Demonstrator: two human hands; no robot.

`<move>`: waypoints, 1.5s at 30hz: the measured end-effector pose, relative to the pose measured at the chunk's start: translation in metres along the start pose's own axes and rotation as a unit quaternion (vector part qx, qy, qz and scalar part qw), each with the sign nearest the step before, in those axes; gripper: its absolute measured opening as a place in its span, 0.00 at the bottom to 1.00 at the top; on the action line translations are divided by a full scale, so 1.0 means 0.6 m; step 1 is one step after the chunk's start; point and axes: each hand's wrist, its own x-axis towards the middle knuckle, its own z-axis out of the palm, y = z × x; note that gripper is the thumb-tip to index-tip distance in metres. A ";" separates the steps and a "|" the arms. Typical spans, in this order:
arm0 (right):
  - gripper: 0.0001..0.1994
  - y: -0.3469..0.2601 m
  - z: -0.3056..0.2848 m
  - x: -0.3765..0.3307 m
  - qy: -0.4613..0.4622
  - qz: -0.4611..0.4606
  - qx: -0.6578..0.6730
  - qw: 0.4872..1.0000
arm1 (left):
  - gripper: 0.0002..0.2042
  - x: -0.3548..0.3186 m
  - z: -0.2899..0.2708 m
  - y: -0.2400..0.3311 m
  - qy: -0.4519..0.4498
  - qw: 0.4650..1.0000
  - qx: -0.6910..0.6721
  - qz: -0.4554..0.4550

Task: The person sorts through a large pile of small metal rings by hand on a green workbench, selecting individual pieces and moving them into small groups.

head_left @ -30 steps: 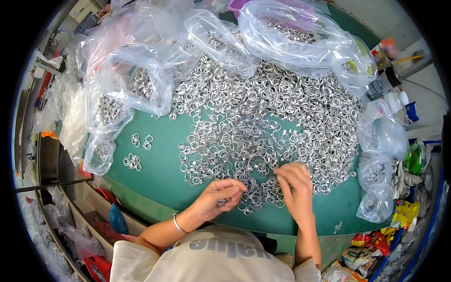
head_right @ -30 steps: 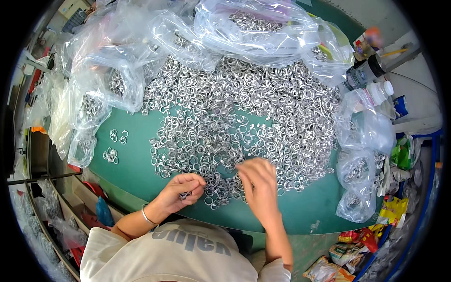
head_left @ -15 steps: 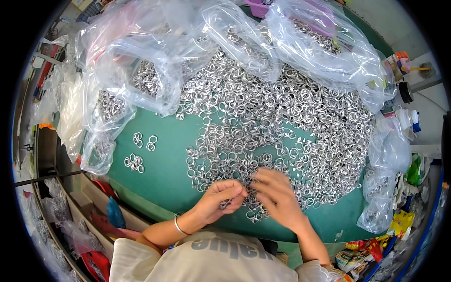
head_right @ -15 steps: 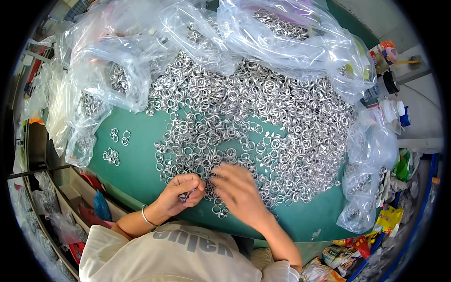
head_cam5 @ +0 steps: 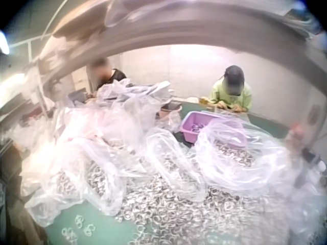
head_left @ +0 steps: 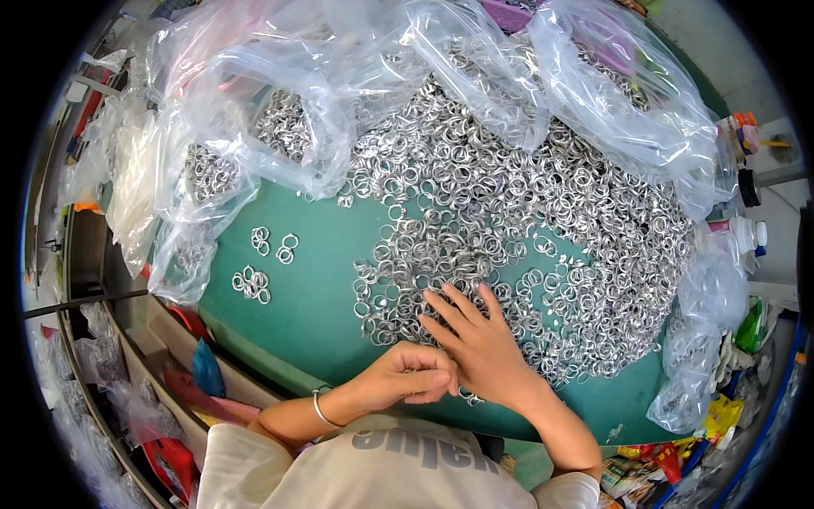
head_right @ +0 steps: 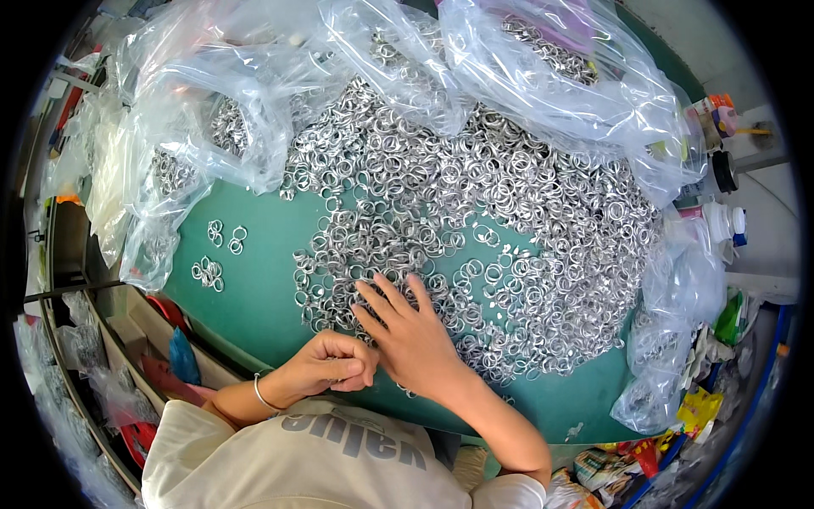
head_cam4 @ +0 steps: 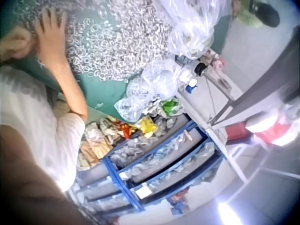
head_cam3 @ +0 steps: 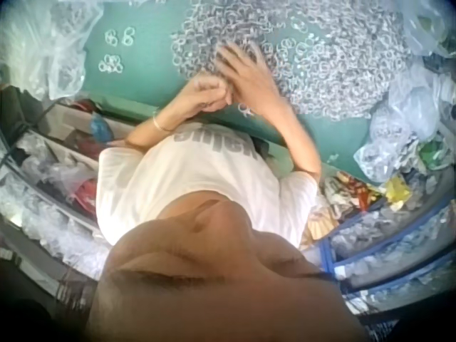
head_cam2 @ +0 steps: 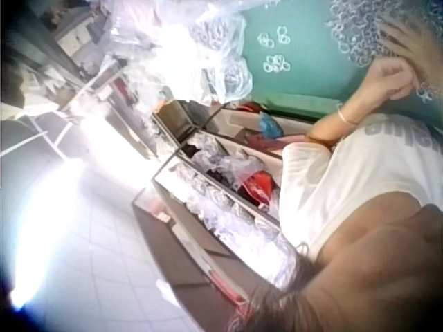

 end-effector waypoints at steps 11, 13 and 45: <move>0.36 0.027 0.016 0.065 0.119 0.105 -0.084 0.984 | 0.11 -0.012 -0.002 0.000 -0.097 0.992 0.070 0.034; 0.36 0.008 0.020 0.066 0.093 0.077 -0.056 0.991 | 0.11 -0.013 -0.003 0.000 -0.100 0.992 0.067 0.031; 0.31 -0.015 0.058 -0.059 0.054 0.176 -0.184 0.966 | 0.08 -0.030 -0.004 -0.026 -0.142 0.968 0.200 0.048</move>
